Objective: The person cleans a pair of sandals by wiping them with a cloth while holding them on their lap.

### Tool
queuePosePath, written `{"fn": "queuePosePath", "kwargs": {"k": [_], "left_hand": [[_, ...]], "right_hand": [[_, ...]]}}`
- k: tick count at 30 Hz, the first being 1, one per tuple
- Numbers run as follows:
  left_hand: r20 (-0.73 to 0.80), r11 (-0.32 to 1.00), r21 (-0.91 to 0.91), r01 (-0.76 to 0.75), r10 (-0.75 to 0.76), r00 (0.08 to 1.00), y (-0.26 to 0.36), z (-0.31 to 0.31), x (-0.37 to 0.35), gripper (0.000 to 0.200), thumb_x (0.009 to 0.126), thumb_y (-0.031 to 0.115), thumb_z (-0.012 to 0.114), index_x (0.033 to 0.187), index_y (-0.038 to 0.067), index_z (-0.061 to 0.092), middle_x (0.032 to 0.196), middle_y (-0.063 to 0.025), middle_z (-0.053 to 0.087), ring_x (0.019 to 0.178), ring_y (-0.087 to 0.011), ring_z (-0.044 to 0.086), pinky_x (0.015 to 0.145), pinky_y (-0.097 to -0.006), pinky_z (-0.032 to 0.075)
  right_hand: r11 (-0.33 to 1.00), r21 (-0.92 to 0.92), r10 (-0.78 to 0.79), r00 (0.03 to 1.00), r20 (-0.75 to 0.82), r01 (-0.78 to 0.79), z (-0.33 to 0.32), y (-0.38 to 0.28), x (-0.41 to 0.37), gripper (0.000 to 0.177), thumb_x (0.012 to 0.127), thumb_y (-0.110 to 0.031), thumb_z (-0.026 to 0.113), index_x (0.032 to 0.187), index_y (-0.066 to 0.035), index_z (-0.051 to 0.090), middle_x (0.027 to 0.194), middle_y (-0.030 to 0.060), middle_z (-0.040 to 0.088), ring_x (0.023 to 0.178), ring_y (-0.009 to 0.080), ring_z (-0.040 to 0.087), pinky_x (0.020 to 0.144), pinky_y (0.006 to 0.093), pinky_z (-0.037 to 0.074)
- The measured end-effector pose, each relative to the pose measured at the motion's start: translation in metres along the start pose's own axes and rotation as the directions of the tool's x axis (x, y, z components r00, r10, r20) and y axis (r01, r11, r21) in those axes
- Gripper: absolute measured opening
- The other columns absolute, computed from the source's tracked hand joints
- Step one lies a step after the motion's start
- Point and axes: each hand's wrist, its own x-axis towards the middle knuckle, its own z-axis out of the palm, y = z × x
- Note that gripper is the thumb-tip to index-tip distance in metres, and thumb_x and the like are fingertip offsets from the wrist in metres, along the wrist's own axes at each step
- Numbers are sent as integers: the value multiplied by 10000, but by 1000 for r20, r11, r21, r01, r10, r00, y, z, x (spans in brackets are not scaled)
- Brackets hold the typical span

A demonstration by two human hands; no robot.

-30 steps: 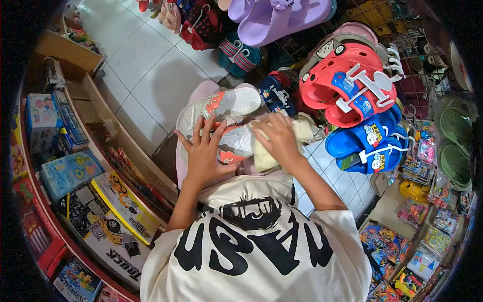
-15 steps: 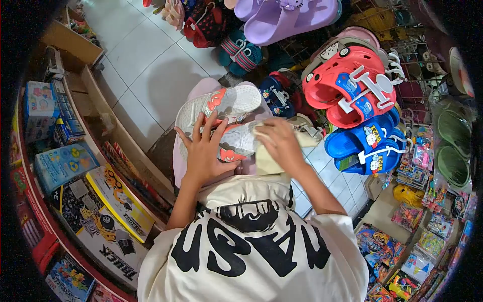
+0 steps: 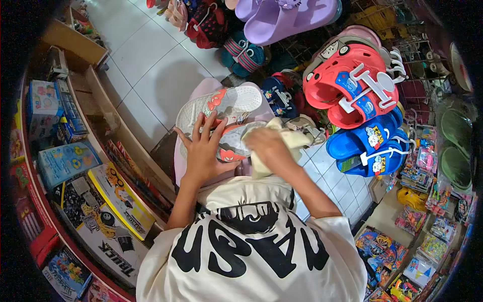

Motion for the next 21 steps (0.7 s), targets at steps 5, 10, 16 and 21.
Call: {"fn": "queuePosePath", "kwargs": {"k": [5,10,16,21], "left_hand": [[-25,999,-6,-33,33,999,-2,4,-3,1015,511,658,737,1374,199,466,1484,-57,332,1388,-336,261,999,-761,-57],[28,1000,18,0,-1,1000,-1,1,-2,1095,489,679,746,1412,203,399,1517,-62,286,1421,-329,193,1005,-748,-66],[83,996,44,75,-78,994,7,-29,-10,1142,477,692,744,1437,214,352,1551,-97,206,1434,-336,155,997,-746,-89],[41,991,133,22,-27,999,-7,-2,-14,1092,501,739,700,1413,233,377,1560,-108,162,1428,-356,160,997,-755,-56]], "right_hand": [[994,-68,106,935,338,-88,-20,-8,-9,188,765,-94,559,932,-63,639,985,74,596,986,263,545,858,366,434],[974,139,83,856,510,-178,-74,17,14,129,784,-107,614,868,-24,664,871,125,632,865,302,599,796,394,472],[956,295,-16,998,56,-2,-34,-25,26,193,807,-108,621,975,-17,647,992,114,638,978,295,584,877,391,455],[972,235,-13,996,91,-8,27,-18,14,198,843,-129,616,1016,-35,641,999,119,619,953,299,566,850,384,453]]}}
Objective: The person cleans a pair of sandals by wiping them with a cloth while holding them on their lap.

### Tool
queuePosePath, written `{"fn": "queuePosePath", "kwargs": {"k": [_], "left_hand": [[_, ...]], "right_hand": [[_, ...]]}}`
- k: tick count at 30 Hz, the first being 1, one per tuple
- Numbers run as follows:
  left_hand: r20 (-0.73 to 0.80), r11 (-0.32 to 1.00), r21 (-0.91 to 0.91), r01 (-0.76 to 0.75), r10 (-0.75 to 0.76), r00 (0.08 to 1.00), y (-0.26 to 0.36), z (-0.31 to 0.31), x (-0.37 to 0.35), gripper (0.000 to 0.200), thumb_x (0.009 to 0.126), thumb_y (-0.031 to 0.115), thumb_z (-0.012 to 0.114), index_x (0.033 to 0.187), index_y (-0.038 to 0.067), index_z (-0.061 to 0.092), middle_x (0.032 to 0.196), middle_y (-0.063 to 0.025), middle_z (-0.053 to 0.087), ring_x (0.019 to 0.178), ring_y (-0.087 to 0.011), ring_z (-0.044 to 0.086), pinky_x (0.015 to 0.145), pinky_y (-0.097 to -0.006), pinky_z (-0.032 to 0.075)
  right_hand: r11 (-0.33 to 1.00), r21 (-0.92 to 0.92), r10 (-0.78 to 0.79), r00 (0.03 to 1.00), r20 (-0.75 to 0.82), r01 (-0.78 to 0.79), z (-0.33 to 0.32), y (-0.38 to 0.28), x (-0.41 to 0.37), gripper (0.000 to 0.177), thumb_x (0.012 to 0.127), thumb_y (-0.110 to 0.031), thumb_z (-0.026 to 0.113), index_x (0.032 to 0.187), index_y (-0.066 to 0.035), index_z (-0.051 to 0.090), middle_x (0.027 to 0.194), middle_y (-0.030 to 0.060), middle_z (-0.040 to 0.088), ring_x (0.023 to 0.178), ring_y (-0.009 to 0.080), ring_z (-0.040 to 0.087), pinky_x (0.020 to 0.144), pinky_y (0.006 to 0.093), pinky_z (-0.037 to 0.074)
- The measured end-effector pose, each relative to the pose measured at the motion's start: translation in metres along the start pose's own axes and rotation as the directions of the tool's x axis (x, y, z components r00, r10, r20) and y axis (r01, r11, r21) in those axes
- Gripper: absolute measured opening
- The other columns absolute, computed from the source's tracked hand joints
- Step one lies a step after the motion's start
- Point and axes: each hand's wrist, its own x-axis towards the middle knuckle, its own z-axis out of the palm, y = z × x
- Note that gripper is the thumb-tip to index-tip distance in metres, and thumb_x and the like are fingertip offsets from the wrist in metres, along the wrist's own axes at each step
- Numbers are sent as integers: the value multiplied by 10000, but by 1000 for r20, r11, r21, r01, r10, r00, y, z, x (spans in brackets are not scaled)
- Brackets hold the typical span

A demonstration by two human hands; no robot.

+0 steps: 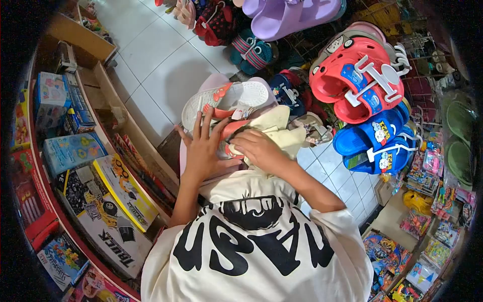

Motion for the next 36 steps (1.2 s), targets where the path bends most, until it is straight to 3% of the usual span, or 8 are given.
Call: {"fn": "queuePosePath", "kwargs": {"k": [3,6,11,15,22,26,31,36], "left_hand": [[-13,999,-51,-8,7,1000,6,2,-2,997,564,737,671,1386,225,430,1544,-115,208,1419,-366,174,1007,-732,-85],[-39,995,-98,-8,4,999,8,1,0,971,575,742,658,1367,217,456,1537,-123,222,1419,-362,178,1009,-727,-95],[-15,995,-103,10,-12,1000,-3,8,0,579,842,502,531,1337,204,491,1532,-111,239,1422,-337,182,1015,-711,-117],[-36,994,-111,20,-24,999,-4,5,-2,426,915,279,443,1331,201,494,1533,-97,242,1424,-323,184,1021,-710,-109],[-29,998,-60,10,-12,1000,4,14,0,481,904,261,449,1380,195,420,1549,-102,192,1440,-304,143,1018,-697,-149],[-79,998,-57,9,-14,997,4,18,1,453,915,267,437,1363,200,438,1533,-99,225,1428,-310,173,1018,-708,-124],[-109,996,-79,41,-50,993,2,18,3,386,960,338,412,1320,223,486,1499,-88,291,1400,-320,239,1016,-730,-78],[-153,998,53,35,-27,988,3,27,1,372,960,396,428,1287,243,519,1500,-82,290,1398,-317,243,1013,-733,-76]], "right_hand": [[998,-67,9,971,239,7,-31,2,-17,173,841,-145,623,973,-34,637,935,105,583,920,293,552,826,387,453],[995,-87,-37,984,174,53,-54,1,-20,167,839,-149,626,966,-41,641,920,94,569,918,291,548,817,386,450],[997,-70,-31,965,-259,13,-30,-14,5,180,767,-125,679,921,-45,634,940,83,572,919,271,554,828,388,424],[995,-80,-77,962,-262,58,7,-2,13,208,715,-110,661,912,-44,653,961,66,583,947,254,548,849,379,424],[976,-213,58,997,42,-48,-22,-3,-8,201,726,-84,606,910,-61,680,1002,73,585,951,256,535,864,371,436],[982,-110,172,966,192,-153,-59,10,-18,162,740,-71,683,899,-41,690,929,92,606,914,272,562,807,371,456],[977,196,119,981,-156,-87,-32,-14,8,137,755,-42,658,889,-31,681,938,89,611,951,272,574,851,379,453],[995,-100,34,999,34,-30,-10,-5,-5,151,737,-22,597,858,-48,684,929,80,595,969,257,553,868,364,434]]}}
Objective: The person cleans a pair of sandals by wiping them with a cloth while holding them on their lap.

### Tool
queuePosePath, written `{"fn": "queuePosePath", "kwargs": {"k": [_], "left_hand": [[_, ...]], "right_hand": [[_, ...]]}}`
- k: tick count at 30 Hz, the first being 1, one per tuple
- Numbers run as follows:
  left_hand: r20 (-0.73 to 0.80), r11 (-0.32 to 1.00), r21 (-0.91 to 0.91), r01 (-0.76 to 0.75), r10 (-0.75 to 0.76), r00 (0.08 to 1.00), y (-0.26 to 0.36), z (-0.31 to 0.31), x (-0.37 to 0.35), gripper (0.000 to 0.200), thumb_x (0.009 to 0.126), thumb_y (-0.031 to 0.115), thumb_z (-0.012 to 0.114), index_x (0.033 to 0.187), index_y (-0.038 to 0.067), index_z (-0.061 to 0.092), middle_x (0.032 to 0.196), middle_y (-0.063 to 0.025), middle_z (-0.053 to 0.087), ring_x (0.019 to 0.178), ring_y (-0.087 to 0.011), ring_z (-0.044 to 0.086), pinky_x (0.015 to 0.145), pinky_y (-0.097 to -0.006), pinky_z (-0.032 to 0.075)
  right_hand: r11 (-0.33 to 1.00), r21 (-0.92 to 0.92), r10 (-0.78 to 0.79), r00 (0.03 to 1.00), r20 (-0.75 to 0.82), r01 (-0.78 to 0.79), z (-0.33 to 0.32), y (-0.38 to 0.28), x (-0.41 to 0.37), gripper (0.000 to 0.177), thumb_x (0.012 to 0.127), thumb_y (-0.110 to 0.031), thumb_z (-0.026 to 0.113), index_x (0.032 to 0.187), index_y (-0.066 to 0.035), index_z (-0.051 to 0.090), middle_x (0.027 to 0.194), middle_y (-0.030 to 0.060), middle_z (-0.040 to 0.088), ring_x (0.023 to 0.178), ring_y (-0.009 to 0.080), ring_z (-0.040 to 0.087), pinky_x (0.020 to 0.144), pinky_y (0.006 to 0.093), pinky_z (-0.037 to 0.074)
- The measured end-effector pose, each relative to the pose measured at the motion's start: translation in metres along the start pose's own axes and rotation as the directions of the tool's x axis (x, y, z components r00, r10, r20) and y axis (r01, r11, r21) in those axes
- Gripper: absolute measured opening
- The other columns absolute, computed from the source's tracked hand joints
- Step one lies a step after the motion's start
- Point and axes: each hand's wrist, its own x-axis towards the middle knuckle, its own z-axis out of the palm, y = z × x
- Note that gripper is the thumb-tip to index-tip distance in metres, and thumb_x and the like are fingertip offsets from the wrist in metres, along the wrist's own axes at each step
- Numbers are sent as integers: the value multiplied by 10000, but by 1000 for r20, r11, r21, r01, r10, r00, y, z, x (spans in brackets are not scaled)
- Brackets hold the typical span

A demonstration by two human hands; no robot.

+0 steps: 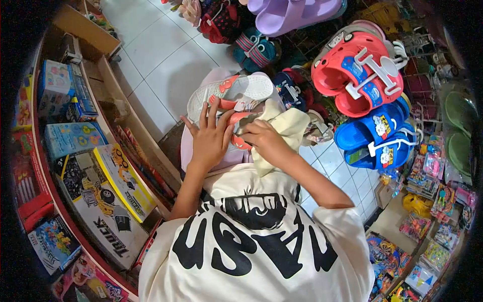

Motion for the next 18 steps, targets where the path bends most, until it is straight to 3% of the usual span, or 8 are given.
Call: {"fn": "queuePosePath", "kwargs": {"k": [2,3,6,7,10,12,14,18], "left_hand": [[-2,1000,3,-21,21,1000,3,1,-1,371,955,398,440,1284,246,521,1502,-84,286,1398,-320,243,1011,-735,-76],[-7,1000,-4,-25,25,1000,6,2,-1,372,953,396,445,1286,246,520,1504,-86,283,1399,-322,242,1010,-736,-76],[-3,1000,-19,-11,11,1000,10,0,1,374,948,393,457,1285,244,522,1507,-95,277,1401,-327,238,1008,-736,-79],[5,1000,-21,3,-3,1000,10,-1,0,375,946,392,460,1284,244,524,1508,-99,276,1402,-328,236,1007,-736,-81],[6,1000,11,7,-7,1000,5,-2,0,381,944,394,463,1285,237,524,1511,-104,275,1404,-324,235,1006,-734,-86],[20,1000,-7,22,-22,1000,2,-5,-1,379,943,392,465,1282,234,526,1509,-100,281,1404,-323,236,1005,-734,-91],[21,1000,-12,24,-24,999,4,-3,1,383,942,392,465,1286,233,520,1506,-95,288,1404,-319,239,1004,-733,-94],[-2,999,-28,37,-37,999,6,-3,-1,381,941,381,472,1284,217,508,1499,-81,301,1402,-309,248,1008,-730,-95]], "right_hand": [[998,-49,58,984,168,-51,-15,4,-11,143,738,-15,588,842,-44,681,920,79,592,975,253,548,856,363,434],[998,-57,10,977,214,2,-24,10,-12,100,744,-11,604,820,-25,667,891,88,594,920,262,572,803,361,451],[951,275,48,948,314,-139,-53,23,-3,67,760,-26,635,820,-7,659,844,100,597,839,274,593,748,362,466],[954,270,51,961,272,-127,-60,27,2,88,779,-56,664,849,-3,661,823,113,605,788,282,604,733,363,476],[929,332,159,986,47,-165,-56,7,9,112,790,-82,669,877,-11,668,835,115,617,831,276,604,760,354,476],[979,202,38,999,2,-38,-19,12,-3,106,807,-110,650,866,-23,666,893,99,614,914,270,573,821,360,457],[999,41,-7,998,60,4,-8,5,-13,72,789,-71,618,829,-27,659,883,96,600,898,287,562,820,374,449],[978,-129,191,957,217,-165,-45,15,-24,74,762,-48,579,782,-21,645,861,119,595,895,305,564,796,395,444]]}}
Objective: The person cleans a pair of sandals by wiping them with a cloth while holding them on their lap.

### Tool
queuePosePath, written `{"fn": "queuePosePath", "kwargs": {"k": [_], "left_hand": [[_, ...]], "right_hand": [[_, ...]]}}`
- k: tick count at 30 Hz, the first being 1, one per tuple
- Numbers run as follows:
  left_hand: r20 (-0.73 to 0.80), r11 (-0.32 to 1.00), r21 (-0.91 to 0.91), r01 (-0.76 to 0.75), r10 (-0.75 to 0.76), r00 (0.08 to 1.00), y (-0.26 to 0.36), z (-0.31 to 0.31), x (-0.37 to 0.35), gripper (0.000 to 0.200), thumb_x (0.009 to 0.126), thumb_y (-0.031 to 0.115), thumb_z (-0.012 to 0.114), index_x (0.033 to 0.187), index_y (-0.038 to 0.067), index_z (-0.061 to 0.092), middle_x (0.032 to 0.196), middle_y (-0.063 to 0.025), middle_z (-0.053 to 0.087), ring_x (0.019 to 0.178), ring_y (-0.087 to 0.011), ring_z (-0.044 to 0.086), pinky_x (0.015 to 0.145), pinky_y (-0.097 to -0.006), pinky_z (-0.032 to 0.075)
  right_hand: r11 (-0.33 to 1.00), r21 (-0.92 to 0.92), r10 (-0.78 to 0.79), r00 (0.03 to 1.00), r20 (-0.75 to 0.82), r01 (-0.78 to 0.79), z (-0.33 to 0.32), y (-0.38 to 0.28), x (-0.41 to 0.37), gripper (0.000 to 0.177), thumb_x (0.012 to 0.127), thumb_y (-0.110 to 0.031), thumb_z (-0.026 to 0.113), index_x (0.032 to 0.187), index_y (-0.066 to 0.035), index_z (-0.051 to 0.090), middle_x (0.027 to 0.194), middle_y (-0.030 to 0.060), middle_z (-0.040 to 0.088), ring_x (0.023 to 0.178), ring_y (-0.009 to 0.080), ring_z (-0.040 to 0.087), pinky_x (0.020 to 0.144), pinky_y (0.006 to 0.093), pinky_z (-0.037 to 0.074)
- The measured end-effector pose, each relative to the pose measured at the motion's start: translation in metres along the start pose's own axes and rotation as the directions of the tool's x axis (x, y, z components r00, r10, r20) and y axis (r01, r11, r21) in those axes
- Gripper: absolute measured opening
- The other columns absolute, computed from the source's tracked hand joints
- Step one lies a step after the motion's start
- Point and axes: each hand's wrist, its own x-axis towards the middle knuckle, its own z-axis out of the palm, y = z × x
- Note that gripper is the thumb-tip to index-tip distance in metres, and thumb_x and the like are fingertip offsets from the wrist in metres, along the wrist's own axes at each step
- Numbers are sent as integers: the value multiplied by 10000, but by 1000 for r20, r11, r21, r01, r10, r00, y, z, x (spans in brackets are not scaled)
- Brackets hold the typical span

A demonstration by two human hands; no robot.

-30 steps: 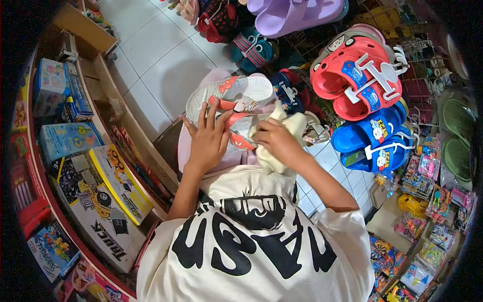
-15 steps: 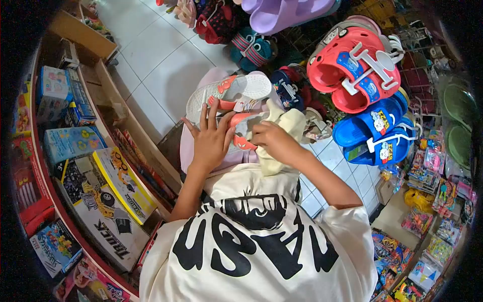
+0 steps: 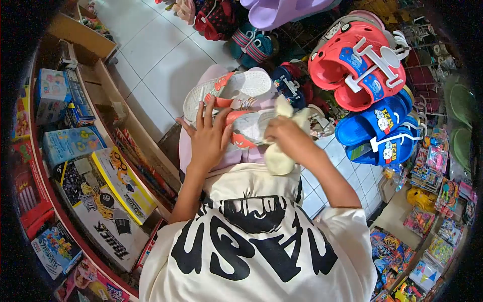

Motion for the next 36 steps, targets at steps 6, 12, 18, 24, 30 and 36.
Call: {"fn": "queuePosePath", "kwargs": {"k": [6,12,18,24,30,36], "left_hand": [[-48,994,-101,37,-42,998,2,1,4,332,933,351,513,1194,146,532,1500,-64,301,1401,-289,259,1019,-722,-83],[-64,999,-8,52,-52,997,4,7,5,303,930,357,521,1125,132,577,1508,-56,300,1397,-269,281,1015,-719,-106],[-89,999,9,51,-50,995,7,9,4,289,916,374,536,1060,132,600,1498,-47,320,1392,-253,291,1001,-742,-85],[-24,985,-166,41,-45,999,1,-5,4,273,846,383,608,974,143,629,1485,-52,347,1396,-306,271,994,-753,-69],[-78,957,-287,-49,28,997,-4,-11,2,251,751,389,704,733,145,647,1471,-56,377,1399,-372,234,981,-767,-55],[-105,978,-200,-52,31,994,-3,-5,3,236,705,362,748,639,168,632,1434,-32,431,1387,-390,247,978,-777,-29]], "right_hand": [[997,12,-65,934,-351,74,-34,-12,6,91,788,-75,635,849,-9,624,864,139,562,867,324,551,782,410,444],[984,21,-137,836,-531,175,43,-14,51,101,757,-63,653,827,-13,601,852,123,545,850,317,544,771,407,446],[987,124,147,868,-475,-99,24,-3,35,62,753,-56,645,768,-8,609,872,148,550,889,338,546,798,411,451],[942,306,238,915,-326,-136,-6,-6,6,77,761,-47,688,810,-4,647,834,129,588,778,306,595,709,391,466],[965,255,108,802,-587,57,-26,-44,22,71,788,-52,692,850,-22,675,894,93,638,821,220,610,742,312,477],[995,-88,9,953,-304,-38,8,-5,27,99,751,-21,642,847,-23,666,828,124,570,828,315,577,767,389,472]]}}
